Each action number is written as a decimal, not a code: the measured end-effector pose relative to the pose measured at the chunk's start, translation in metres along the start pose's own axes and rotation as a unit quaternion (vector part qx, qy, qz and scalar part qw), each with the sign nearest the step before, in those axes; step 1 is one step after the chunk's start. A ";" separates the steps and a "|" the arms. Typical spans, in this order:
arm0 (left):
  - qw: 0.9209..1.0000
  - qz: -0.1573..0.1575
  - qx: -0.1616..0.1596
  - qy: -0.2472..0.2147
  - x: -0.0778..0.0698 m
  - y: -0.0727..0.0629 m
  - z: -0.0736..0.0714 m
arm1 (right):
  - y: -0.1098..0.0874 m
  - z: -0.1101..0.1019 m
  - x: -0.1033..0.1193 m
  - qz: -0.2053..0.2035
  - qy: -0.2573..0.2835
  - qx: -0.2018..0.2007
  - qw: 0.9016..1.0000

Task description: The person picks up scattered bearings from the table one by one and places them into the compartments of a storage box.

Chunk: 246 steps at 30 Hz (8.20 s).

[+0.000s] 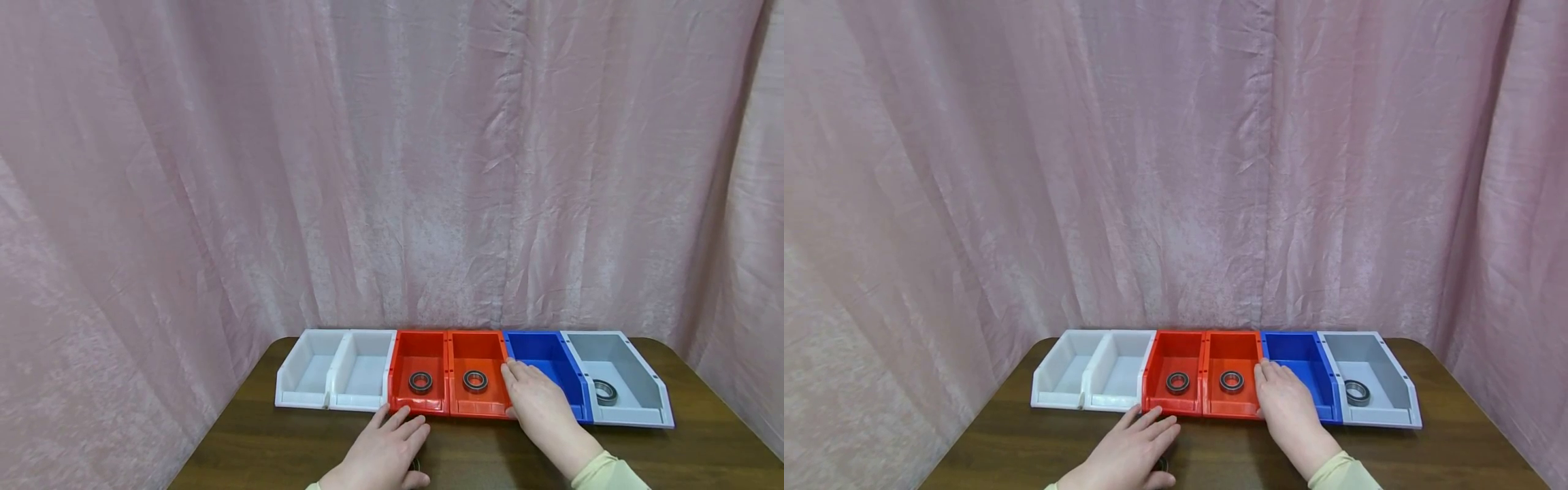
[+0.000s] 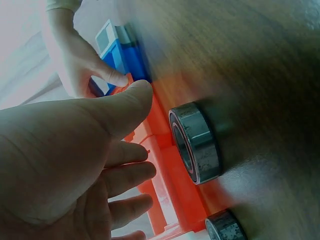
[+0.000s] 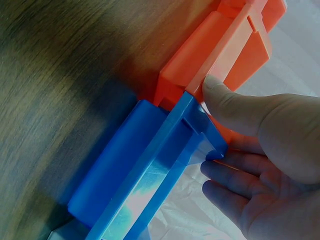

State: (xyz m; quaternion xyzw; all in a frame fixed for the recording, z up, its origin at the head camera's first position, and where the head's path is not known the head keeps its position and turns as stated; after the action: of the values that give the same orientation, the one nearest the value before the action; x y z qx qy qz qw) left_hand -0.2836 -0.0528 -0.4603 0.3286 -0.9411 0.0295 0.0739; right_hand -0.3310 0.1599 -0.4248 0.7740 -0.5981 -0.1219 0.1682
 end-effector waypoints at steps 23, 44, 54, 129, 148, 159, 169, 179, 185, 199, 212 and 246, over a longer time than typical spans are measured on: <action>1.000 -0.002 0.029 0.001 0.003 0.000 0.020 | -0.001 -0.001 0.000 -0.004 -0.001 -0.008 1.000; 0.998 -0.009 0.054 -0.011 0.009 -0.006 0.021 | -0.002 -0.002 0.000 -0.001 0.004 -0.010 1.000; 0.998 -0.020 0.055 -0.029 0.013 -0.009 0.022 | -0.002 -0.001 0.000 -0.002 0.005 -0.004 1.000; 0.991 0.002 -0.118 0.070 0.011 -0.019 -0.039 | -0.002 -0.002 0.001 -0.003 -0.002 -0.006 1.000; 0.981 -0.037 -0.179 0.061 0.040 -0.022 -0.057 | -0.002 -0.002 0.001 -0.006 0.003 -0.022 1.000; 0.975 -0.058 -0.204 0.065 0.059 -0.021 -0.060 | -0.003 -0.002 0.001 -0.014 0.002 -0.041 0.999; 0.965 -0.093 -0.241 0.048 0.076 -0.021 -0.065 | -0.004 -0.004 0.001 -0.011 0.008 -0.037 0.999; 0.966 -0.107 -0.231 0.040 0.092 -0.018 -0.060 | -0.005 -0.003 0.000 -0.009 0.007 -0.031 0.999; 0.967 -0.115 -0.224 0.049 0.099 -0.017 -0.059 | -0.005 -0.003 0.000 -0.006 0.005 -0.023 1.000; 0.968 -0.126 -0.206 0.069 0.109 -0.016 -0.059 | -0.004 -0.001 -0.001 -0.005 0.001 -0.014 1.000; 0.970 -0.159 -0.183 0.035 0.128 -0.010 -0.048 | -0.003 -0.001 0.000 -0.001 0.006 -0.007 1.000; 0.970 -0.204 -0.135 -0.001 0.158 0.005 -0.018 | -0.003 0.000 0.000 0.003 0.008 0.002 1.000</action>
State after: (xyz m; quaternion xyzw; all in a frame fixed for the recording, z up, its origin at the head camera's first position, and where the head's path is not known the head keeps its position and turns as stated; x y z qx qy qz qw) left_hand -0.4066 -0.1441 -0.4173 0.5011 -0.8493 -0.1140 0.1209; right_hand -0.3289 0.1609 -0.4262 0.7736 -0.5990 -0.1144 0.1720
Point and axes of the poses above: each hand's wrist, its own y-axis towards the middle knuckle, its own z-axis out of the palm, x = y × z, the point moved 9 cm from there along y, towards the middle knuckle, and after that the axes turned 10 degrees about z, right-handed, at the moved point
